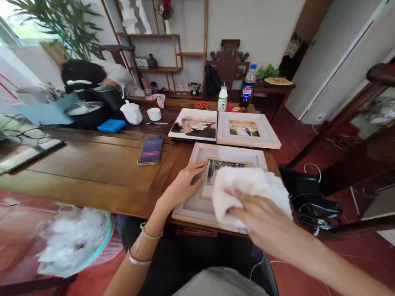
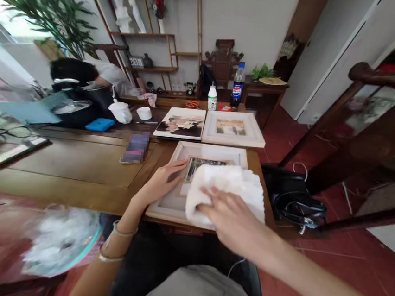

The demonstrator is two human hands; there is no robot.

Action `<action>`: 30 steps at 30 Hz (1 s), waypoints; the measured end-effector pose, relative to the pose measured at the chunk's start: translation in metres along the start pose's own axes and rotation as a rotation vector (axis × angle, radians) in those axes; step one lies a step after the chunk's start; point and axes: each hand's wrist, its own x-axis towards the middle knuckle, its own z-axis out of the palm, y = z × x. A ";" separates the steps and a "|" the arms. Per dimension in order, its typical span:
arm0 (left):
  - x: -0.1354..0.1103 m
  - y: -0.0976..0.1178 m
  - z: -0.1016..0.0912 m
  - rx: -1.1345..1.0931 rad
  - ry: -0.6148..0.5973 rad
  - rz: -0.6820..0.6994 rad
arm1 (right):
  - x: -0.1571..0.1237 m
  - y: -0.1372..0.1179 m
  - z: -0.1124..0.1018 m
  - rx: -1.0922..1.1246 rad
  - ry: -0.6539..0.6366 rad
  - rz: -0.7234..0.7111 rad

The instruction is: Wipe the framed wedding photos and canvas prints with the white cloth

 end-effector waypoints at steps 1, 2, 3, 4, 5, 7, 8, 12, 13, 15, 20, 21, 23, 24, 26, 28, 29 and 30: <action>0.001 0.001 0.000 -0.004 0.002 0.005 | -0.003 -0.005 0.002 0.034 0.009 -0.055; 0.001 0.001 0.001 -0.007 0.003 0.008 | -0.006 -0.009 0.003 0.058 0.020 -0.096; 0.001 0.002 0.001 -0.009 0.005 0.009 | -0.008 -0.010 0.005 0.072 0.035 -0.124; 0.002 0.002 0.001 -0.009 0.006 0.009 | -0.008 -0.009 0.006 0.076 0.052 -0.139; 0.001 0.002 0.001 -0.006 0.008 0.008 | -0.006 -0.003 0.007 0.076 0.071 -0.144; 0.001 0.001 0.001 0.002 0.010 0.002 | 0.001 0.017 0.008 0.028 0.124 -0.105; 0.000 0.001 0.001 0.006 0.011 -0.002 | 0.007 0.030 0.008 -0.020 0.154 -0.063; -0.002 0.002 -0.001 0.005 0.011 -0.014 | 0.036 0.081 0.004 -0.273 0.239 0.140; -0.002 0.002 -0.001 0.003 0.012 -0.019 | 0.043 0.089 0.003 -0.317 0.235 0.172; -0.002 0.003 -0.002 0.003 0.010 -0.025 | 0.053 0.095 0.003 -0.355 0.203 0.199; -0.003 0.003 0.000 0.006 0.021 -0.019 | 0.046 0.056 0.006 -0.279 0.105 0.162; -0.002 0.002 0.001 0.008 0.026 -0.016 | 0.040 0.041 0.006 -0.251 0.084 0.147; -0.002 0.001 0.002 0.010 0.033 -0.006 | 0.024 0.010 0.004 -0.180 0.042 0.112; -0.002 0.001 0.002 0.012 0.035 -0.002 | 0.017 -0.006 0.003 -0.136 0.023 0.087; -0.002 0.001 0.002 0.017 0.036 0.004 | 0.004 -0.032 0.002 -0.057 0.003 0.038; -0.002 0.002 0.001 0.023 0.034 0.005 | -0.002 -0.045 0.006 0.000 0.017 0.008; -0.002 0.002 0.001 0.025 0.031 0.005 | -0.002 -0.046 0.009 0.019 0.032 -0.001; -0.002 0.002 0.001 0.027 0.028 0.006 | -0.001 -0.043 0.012 0.029 0.050 -0.004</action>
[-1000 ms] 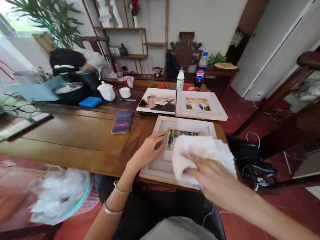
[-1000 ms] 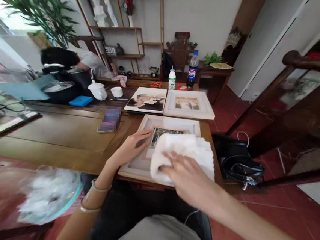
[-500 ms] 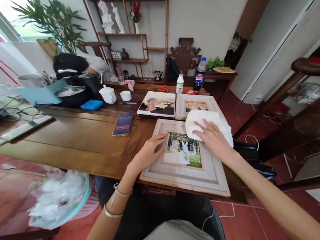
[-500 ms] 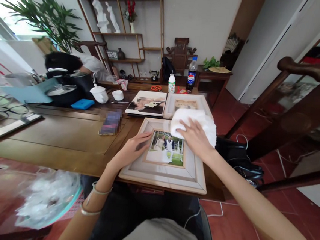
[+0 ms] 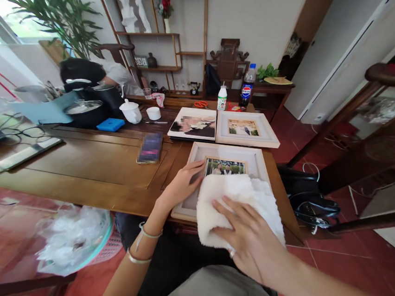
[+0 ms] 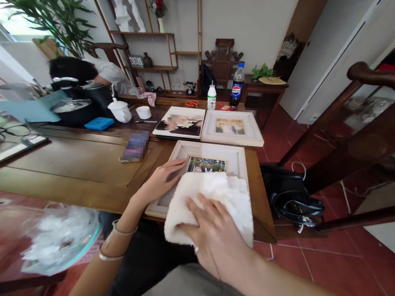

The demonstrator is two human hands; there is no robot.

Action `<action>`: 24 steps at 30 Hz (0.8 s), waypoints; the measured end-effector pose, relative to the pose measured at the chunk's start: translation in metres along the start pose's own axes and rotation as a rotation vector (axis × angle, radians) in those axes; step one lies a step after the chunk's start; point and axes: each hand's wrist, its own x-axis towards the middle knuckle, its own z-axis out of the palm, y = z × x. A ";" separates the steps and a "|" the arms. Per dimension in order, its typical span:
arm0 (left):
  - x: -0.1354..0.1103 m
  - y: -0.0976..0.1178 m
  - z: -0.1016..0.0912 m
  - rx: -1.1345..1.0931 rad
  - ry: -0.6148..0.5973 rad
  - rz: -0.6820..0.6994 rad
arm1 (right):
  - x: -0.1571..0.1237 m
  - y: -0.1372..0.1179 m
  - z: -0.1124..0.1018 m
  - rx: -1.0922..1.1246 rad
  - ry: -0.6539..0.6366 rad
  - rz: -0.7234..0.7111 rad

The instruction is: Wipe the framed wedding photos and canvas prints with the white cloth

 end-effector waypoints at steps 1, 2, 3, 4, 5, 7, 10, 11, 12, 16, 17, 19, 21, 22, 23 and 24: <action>0.000 0.000 0.000 0.002 -0.001 0.001 | 0.002 0.006 0.003 0.000 0.017 0.005; 0.000 -0.001 0.000 0.003 -0.001 0.002 | 0.006 0.016 0.005 -0.015 0.037 0.017; 0.000 -0.002 0.000 0.004 -0.001 0.005 | 0.010 0.028 0.006 -0.043 0.058 0.036; 0.000 -0.002 0.001 0.004 -0.001 0.009 | 0.015 0.041 0.007 -0.084 0.080 0.061; 0.000 -0.003 0.001 0.004 -0.002 0.011 | 0.020 0.056 0.006 -0.133 0.103 0.090; 0.000 -0.003 0.001 0.004 -0.006 0.013 | 0.033 0.084 0.004 -0.233 0.145 0.142; 0.000 -0.001 0.000 0.007 -0.009 0.007 | 0.052 0.117 -0.001 -0.347 0.196 0.198; 0.000 -0.001 0.000 0.007 -0.010 0.001 | 0.058 0.124 -0.002 -0.366 0.200 0.206; 0.000 0.000 0.000 0.006 -0.009 -0.006 | 0.063 0.128 -0.002 -0.376 0.195 0.209; 0.000 0.001 0.000 -0.008 -0.005 -0.014 | 0.065 0.120 -0.001 -0.331 0.102 0.175; 0.000 0.000 0.000 -0.011 -0.004 -0.013 | 0.060 0.111 -0.002 -0.302 0.076 0.162; 0.000 -0.001 0.001 -0.016 0.004 -0.006 | 0.045 0.088 -0.005 -0.227 0.030 0.133; 0.000 -0.002 0.002 -0.015 0.015 0.001 | 0.026 0.060 -0.008 -0.139 -0.004 0.092; -0.001 -0.002 0.003 -0.013 0.020 0.004 | 0.017 0.047 -0.009 -0.099 -0.014 0.070; -0.001 -0.003 0.003 -0.011 0.023 0.006 | 0.008 0.035 -0.010 -0.063 -0.021 0.047; -0.001 -0.003 0.003 -0.008 0.024 0.007 | 0.001 0.025 -0.009 -0.032 -0.023 0.025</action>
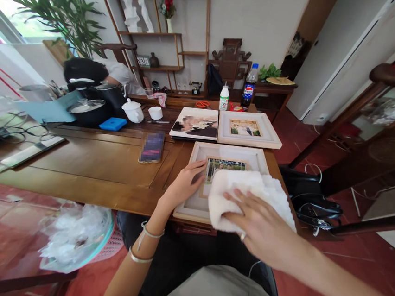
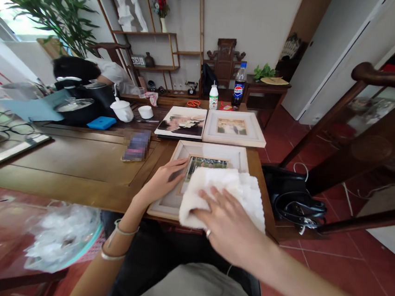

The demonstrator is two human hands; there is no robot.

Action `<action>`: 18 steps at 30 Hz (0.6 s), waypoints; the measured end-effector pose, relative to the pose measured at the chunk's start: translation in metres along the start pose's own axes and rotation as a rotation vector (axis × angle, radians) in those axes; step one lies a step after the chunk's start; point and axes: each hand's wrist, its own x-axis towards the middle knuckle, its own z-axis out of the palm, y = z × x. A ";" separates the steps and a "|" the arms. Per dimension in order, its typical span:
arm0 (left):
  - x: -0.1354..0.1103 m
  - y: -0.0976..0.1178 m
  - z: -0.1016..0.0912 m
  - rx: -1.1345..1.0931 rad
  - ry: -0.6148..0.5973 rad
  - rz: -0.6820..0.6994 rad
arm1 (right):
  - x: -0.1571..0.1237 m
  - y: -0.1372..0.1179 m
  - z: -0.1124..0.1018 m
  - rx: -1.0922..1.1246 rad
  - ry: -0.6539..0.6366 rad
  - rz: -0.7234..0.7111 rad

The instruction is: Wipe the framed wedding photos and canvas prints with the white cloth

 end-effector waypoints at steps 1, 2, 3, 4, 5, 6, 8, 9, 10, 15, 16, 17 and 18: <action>0.000 0.000 0.000 0.003 -0.001 0.000 | -0.006 -0.008 0.001 0.023 0.003 -0.018; 0.000 0.000 0.000 0.005 -0.001 0.002 | -0.009 -0.012 0.003 0.038 0.011 -0.028; 0.000 0.000 0.000 0.006 -0.003 0.005 | -0.010 -0.014 0.006 0.043 0.025 -0.031; 0.000 -0.001 0.000 0.008 -0.005 0.008 | -0.009 -0.012 0.008 0.037 0.042 -0.026; 0.000 -0.001 -0.001 0.009 -0.008 0.011 | -0.007 -0.008 0.011 0.022 0.063 -0.013; 0.000 -0.001 -0.001 0.010 -0.013 0.015 | -0.002 0.000 0.013 -0.003 0.085 0.010; 0.001 -0.001 -0.002 0.011 -0.026 0.017 | 0.010 0.022 0.014 -0.067 0.120 0.059; 0.001 -0.001 -0.002 0.013 -0.032 0.016 | 0.017 0.035 0.014 -0.103 0.141 0.086; 0.002 -0.001 -0.003 0.014 -0.037 0.015 | 0.025 0.049 0.014 -0.138 0.165 0.116; 0.002 0.003 -0.005 0.007 -0.047 -0.008 | 0.062 0.103 0.008 -0.263 0.261 0.239; 0.003 0.004 -0.006 0.005 -0.044 -0.016 | 0.067 0.109 0.008 -0.271 0.257 0.240; 0.003 0.005 -0.006 0.005 -0.039 -0.024 | 0.072 0.113 0.007 -0.275 0.245 0.233; 0.003 0.006 -0.006 0.007 -0.035 -0.034 | 0.075 0.115 0.007 -0.276 0.227 0.218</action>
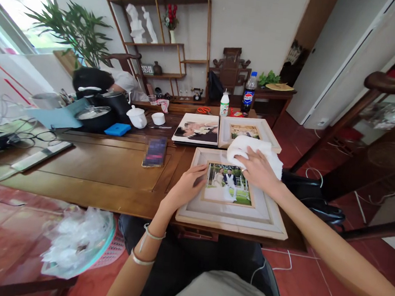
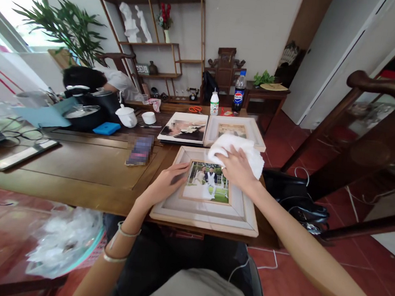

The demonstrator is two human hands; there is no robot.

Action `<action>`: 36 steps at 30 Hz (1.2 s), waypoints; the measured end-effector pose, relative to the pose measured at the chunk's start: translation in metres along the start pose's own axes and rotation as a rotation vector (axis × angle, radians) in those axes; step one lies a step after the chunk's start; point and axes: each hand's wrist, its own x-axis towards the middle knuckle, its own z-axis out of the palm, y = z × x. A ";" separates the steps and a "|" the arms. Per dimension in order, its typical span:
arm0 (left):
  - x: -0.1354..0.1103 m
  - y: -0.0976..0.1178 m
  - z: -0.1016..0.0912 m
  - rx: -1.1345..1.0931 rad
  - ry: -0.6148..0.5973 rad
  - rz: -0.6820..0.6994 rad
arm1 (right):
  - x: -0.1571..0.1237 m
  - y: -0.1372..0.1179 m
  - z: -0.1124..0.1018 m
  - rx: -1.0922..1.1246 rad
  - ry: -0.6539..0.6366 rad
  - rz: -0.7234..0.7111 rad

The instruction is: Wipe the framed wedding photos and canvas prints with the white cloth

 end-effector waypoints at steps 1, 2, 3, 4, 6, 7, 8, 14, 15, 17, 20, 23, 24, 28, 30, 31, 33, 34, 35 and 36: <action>0.000 0.001 0.000 0.002 0.002 -0.009 | 0.002 0.000 0.000 0.005 -0.017 -0.020; 0.001 0.001 0.000 0.002 0.002 -0.016 | 0.001 -0.002 -0.001 0.016 -0.033 -0.041; 0.001 0.001 0.000 0.000 0.003 -0.018 | -0.001 -0.005 -0.003 0.032 -0.048 -0.061; 0.002 0.001 0.000 -0.004 0.003 -0.016 | -0.005 -0.010 -0.006 0.054 -0.067 -0.083; 0.002 0.000 0.001 -0.014 0.012 -0.007 | -0.020 -0.024 -0.015 0.110 -0.115 -0.117; 0.001 0.000 0.001 -0.016 0.019 -0.002 | -0.030 -0.033 -0.021 0.140 -0.143 -0.130; 0.001 -0.001 0.002 -0.016 0.026 0.003 | -0.040 -0.044 -0.027 0.172 -0.171 -0.142; 0.000 -0.006 0.006 0.007 0.047 0.009 | -0.099 -0.102 -0.055 0.341 -0.233 -0.223; 0.000 -0.006 0.006 0.009 0.049 0.014 | -0.103 -0.106 -0.055 0.349 -0.219 -0.228; 0.000 -0.006 0.004 0.009 0.042 0.037 | -0.105 -0.106 -0.051 0.338 -0.171 -0.223; -0.001 -0.004 0.002 0.006 0.028 0.060 | -0.096 -0.090 -0.039 0.258 -0.101 -0.178; -0.001 -0.003 0.001 0.010 0.031 0.044 | -0.076 -0.064 -0.028 0.147 -0.056 -0.118; -0.001 -0.002 0.002 0.012 0.031 0.037 | -0.067 -0.055 -0.025 0.113 -0.042 -0.099; 0.000 -0.003 0.003 0.018 0.023 0.023 | -0.026 -0.028 -0.013 0.037 -0.006 -0.055; 0.001 -0.004 0.003 0.021 0.023 0.017 | -0.009 -0.024 -0.008 0.037 -0.005 -0.053; 0.001 -0.003 0.003 0.023 0.021 0.012 | -0.003 -0.024 -0.005 0.045 -0.014 -0.060; 0.001 -0.003 0.002 0.027 0.015 0.007 | 0.002 -0.030 -0.003 0.077 -0.052 -0.098; 0.001 -0.003 0.002 0.027 0.014 0.009 | 0.000 -0.035 -0.004 0.102 -0.083 -0.125; 0.002 -0.003 0.002 0.030 0.014 0.014 | -0.004 -0.041 -0.006 0.132 -0.118 -0.151; 0.002 -0.003 0.003 0.035 0.015 0.021 | -0.011 -0.048 -0.010 0.164 -0.154 -0.171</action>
